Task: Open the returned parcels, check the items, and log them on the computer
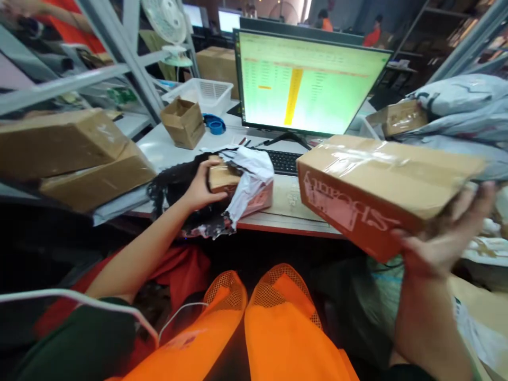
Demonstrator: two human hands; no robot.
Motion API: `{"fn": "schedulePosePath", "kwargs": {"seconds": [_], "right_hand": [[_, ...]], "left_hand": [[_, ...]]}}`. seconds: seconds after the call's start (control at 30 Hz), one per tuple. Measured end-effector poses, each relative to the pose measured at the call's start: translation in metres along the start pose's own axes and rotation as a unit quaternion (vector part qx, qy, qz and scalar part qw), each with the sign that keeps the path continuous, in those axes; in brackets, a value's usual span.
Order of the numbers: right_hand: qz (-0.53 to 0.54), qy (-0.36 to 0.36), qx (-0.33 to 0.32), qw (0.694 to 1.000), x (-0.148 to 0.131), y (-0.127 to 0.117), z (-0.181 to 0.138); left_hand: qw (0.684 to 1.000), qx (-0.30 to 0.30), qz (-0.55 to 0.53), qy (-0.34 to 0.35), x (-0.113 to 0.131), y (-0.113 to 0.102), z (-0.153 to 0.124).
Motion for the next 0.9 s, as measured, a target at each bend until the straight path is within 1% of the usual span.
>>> {"fn": "schedulePosePath", "kwargs": {"seconds": [0.03, 0.1, 0.13, 0.2, 0.27, 0.33, 0.37, 0.4, 0.43, 0.47, 0.5, 0.53, 0.57, 0.6, 0.63, 0.67, 0.7, 0.73, 0.77, 0.83, 0.9], "right_hand": [[0.025, -0.038, -0.035, 0.998, 0.011, 0.003, -0.006], [0.069, -0.108, -0.096, 0.987, 0.031, 0.020, -0.026], [0.081, -0.120, -0.107, 0.984, 0.043, 0.033, -0.038], [0.086, -0.117, -0.131, 0.981, 0.066, 0.072, -0.058], [0.089, -0.113, -0.170, 0.975, 0.082, 0.121, -0.077], [0.087, -0.112, -0.221, 0.965, 0.092, 0.167, -0.094], [0.078, -0.110, -0.252, 0.958, 0.096, 0.186, -0.104], [0.062, -0.109, -0.283, 0.951, 0.099, 0.200, -0.113], [0.039, -0.112, -0.313, 0.942, 0.100, 0.209, -0.124], [0.016, -0.121, -0.331, 0.936, 0.098, 0.211, -0.134], [0.003, -0.139, -0.330, 0.934, 0.090, 0.206, -0.142], [0.014, -0.169, -0.301, 0.938, 0.075, 0.194, -0.149], [0.045, -0.209, -0.264, 0.941, 0.053, 0.179, -0.158], [0.093, -0.254, -0.229, 0.935, 0.026, 0.164, -0.170], [0.156, -0.301, -0.204, 0.918, -0.003, 0.152, -0.187], [0.195, -0.347, -0.252, 0.882, -0.033, 0.155, -0.211], [0.204, -0.375, -0.317, 0.847, -0.057, 0.166, -0.237], [0.215, -0.382, -0.351, 0.827, -0.075, 0.176, -0.257], [0.216, -0.383, -0.398, 0.805, -0.087, 0.190, -0.277], [0.217, -0.377, -0.450, 0.780, -0.093, 0.211, -0.306], [0.211, -0.382, -0.476, 0.764, -0.081, 0.222, -0.323]], "left_hand": [[0.999, 0.035, -0.023, 0.004, 0.000, -0.009, -0.007], [0.991, 0.103, -0.079, 0.019, 0.008, -0.033, -0.025], [0.986, 0.129, -0.105, 0.030, 0.016, -0.046, -0.033], [0.981, 0.147, -0.117, 0.046, 0.036, -0.068, -0.044], [0.988, 0.134, -0.050, 0.051, 0.060, -0.087, -0.048], [0.989, 0.115, 0.069, 0.062, 0.085, -0.104, -0.050], [0.984, 0.102, 0.132, 0.068, 0.097, -0.111, -0.051], [0.976, 0.086, 0.188, 0.074, 0.109, -0.116, -0.052], [0.967, 0.071, 0.234, 0.077, 0.120, -0.121, -0.054], [0.958, 0.058, 0.270, 0.076, 0.130, -0.124, -0.057], [0.950, 0.044, 0.299, 0.075, 0.140, -0.124, -0.060], [0.942, 0.029, 0.326, 0.072, 0.148, -0.123, -0.063], [0.933, 0.013, 0.352, 0.073, 0.157, -0.119, -0.066], [0.923, -0.005, 0.376, 0.077, 0.165, -0.112, -0.071], [0.914, -0.026, 0.396, 0.083, 0.172, -0.104, -0.075], [0.906, -0.048, 0.409, 0.093, 0.177, -0.096, -0.081], [0.902, -0.069, 0.414, 0.103, 0.181, -0.088, -0.088], [0.901, -0.082, 0.411, 0.113, 0.183, -0.083, -0.097], [0.903, -0.088, 0.404, 0.120, 0.184, -0.082, -0.106], [0.911, -0.076, 0.387, 0.123, 0.179, -0.089, -0.126], [0.925, -0.043, 0.360, 0.114, 0.168, -0.107, -0.148]]}}
Point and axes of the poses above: each hand's wrist, its own z-axis towards the middle knuckle, its own y-axis out of the palm, x = y × z, the point moved 10 cm from there along z, towards the middle knuckle
